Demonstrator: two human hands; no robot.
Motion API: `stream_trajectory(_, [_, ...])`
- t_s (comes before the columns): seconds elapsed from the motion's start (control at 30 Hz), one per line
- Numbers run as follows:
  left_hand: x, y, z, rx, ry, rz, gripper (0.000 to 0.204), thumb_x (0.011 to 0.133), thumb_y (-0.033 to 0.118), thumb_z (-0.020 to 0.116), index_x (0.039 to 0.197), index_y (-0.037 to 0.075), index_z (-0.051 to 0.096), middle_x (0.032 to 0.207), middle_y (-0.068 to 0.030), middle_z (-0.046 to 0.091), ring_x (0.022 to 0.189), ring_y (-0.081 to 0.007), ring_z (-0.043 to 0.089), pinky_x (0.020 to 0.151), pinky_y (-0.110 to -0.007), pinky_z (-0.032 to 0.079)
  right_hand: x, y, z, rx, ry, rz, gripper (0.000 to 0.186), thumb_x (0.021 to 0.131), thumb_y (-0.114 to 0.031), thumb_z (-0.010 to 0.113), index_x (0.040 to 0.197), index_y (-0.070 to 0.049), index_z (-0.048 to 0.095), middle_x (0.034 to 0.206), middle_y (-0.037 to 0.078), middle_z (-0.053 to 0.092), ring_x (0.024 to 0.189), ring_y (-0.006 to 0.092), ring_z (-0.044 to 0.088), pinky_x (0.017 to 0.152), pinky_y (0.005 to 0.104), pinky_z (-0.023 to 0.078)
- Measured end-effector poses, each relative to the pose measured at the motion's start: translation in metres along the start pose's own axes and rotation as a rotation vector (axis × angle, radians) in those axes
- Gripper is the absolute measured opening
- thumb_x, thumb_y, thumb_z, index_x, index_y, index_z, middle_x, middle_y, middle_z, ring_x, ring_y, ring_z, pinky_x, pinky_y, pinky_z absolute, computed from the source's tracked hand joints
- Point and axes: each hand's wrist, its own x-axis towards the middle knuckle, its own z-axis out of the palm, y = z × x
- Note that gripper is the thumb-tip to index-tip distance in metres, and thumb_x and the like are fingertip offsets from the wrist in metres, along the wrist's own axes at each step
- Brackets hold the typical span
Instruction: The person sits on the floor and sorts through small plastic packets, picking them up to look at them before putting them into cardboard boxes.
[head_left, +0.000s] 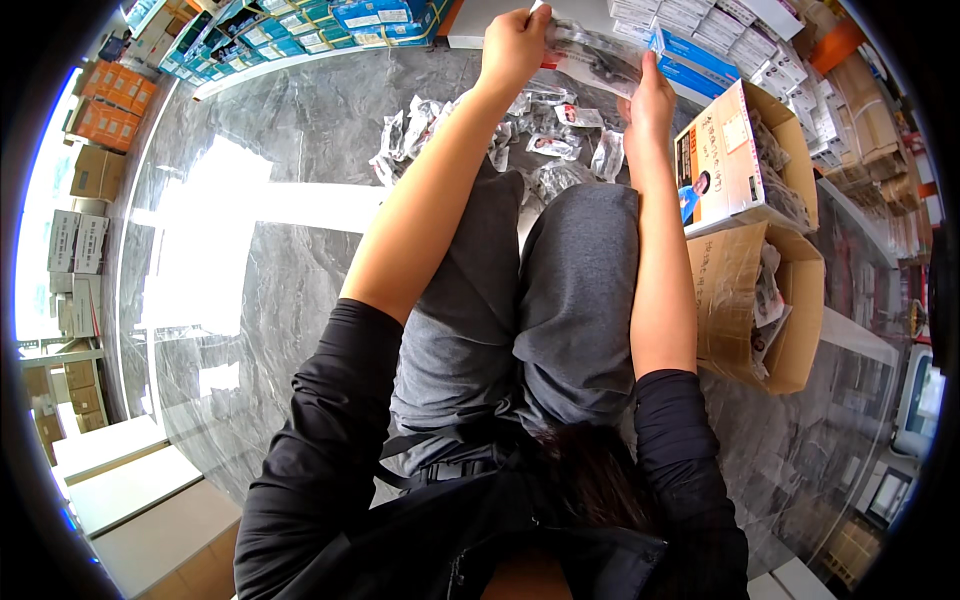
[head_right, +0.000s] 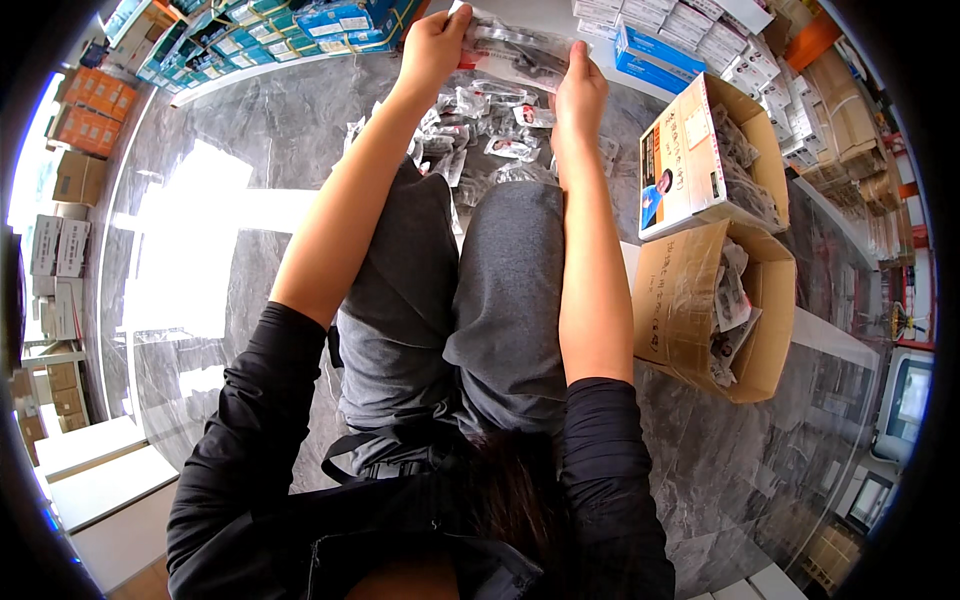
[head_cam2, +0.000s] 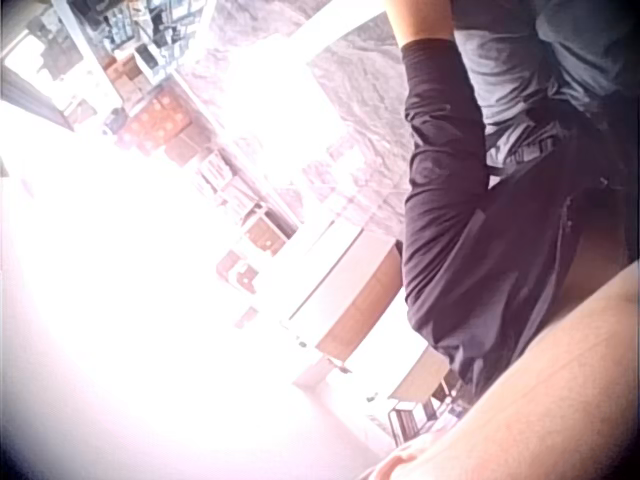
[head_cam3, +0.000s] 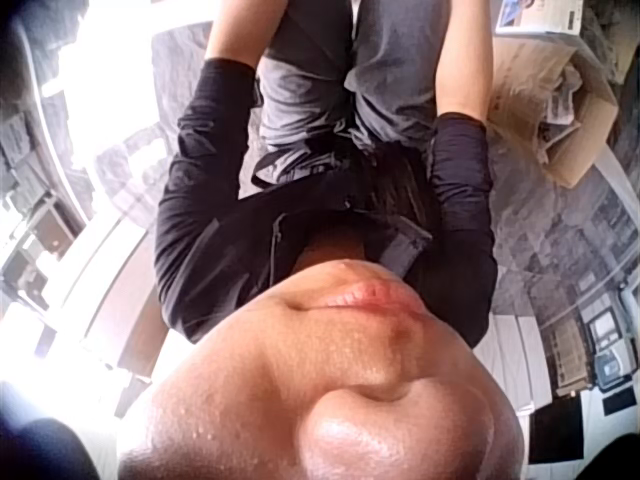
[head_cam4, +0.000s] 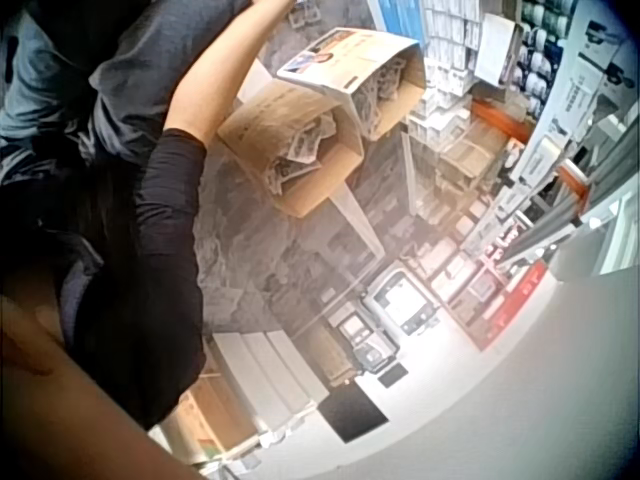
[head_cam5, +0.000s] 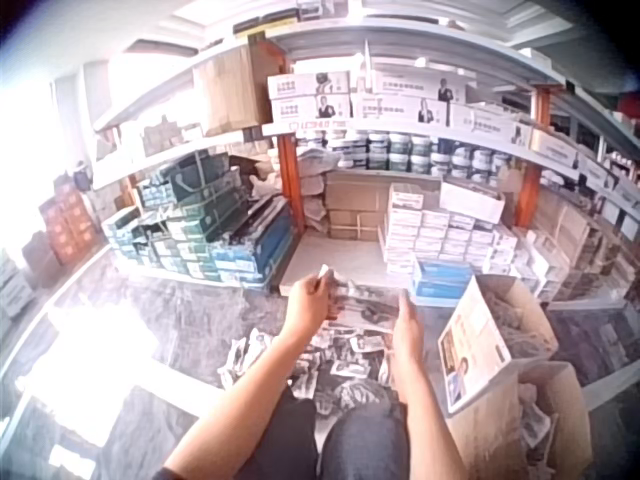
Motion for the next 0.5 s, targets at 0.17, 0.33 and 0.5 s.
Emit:
stream_trajectory(0.17, [-0.001,0.006,0.001,-0.157,-0.011,-0.125,0.031,0.087,0.031,0.047,0.078,0.003,0.056,0.058,-0.0025,0.052,0.045,-0.0118,0.053,0.039,-0.022,0.043,-0.010,-0.009,0.011,0.090,0.107,-0.076,0.034,0.087,-0.033,0.048,0.093,0.000,0.058,0.054,-0.006,0.040,0.041,0.0042,0.028,0.037,0.0219,0.020])
stream_trajectory(0.33, [0.007,0.000,-0.006,-0.285,-0.032,-0.198,0.027,0.086,0.032,0.048,0.080,0.007,0.056,0.063,-0.0015,0.054,0.055,-0.0125,0.058,0.043,-0.022,0.045,-0.002,-0.003,0.004,0.028,0.043,-0.041,0.039,0.085,-0.039,0.050,0.106,-0.007,0.054,0.094,0.000,0.058,0.073,0.0105,0.053,0.060,0.0272,0.037])
stream_trajectory(0.5, [0.000,0.005,-0.009,-0.368,-0.127,-0.255,0.025,0.085,0.029,0.052,0.081,0.005,0.056,0.067,-0.0029,0.057,0.057,-0.0142,0.058,0.044,-0.024,0.046,0.000,-0.003,0.004,0.088,0.094,-0.061,0.034,0.086,-0.034,0.050,0.094,-0.002,0.058,0.057,-0.005,0.042,0.041,0.0044,0.028,0.037,0.0218,0.021])
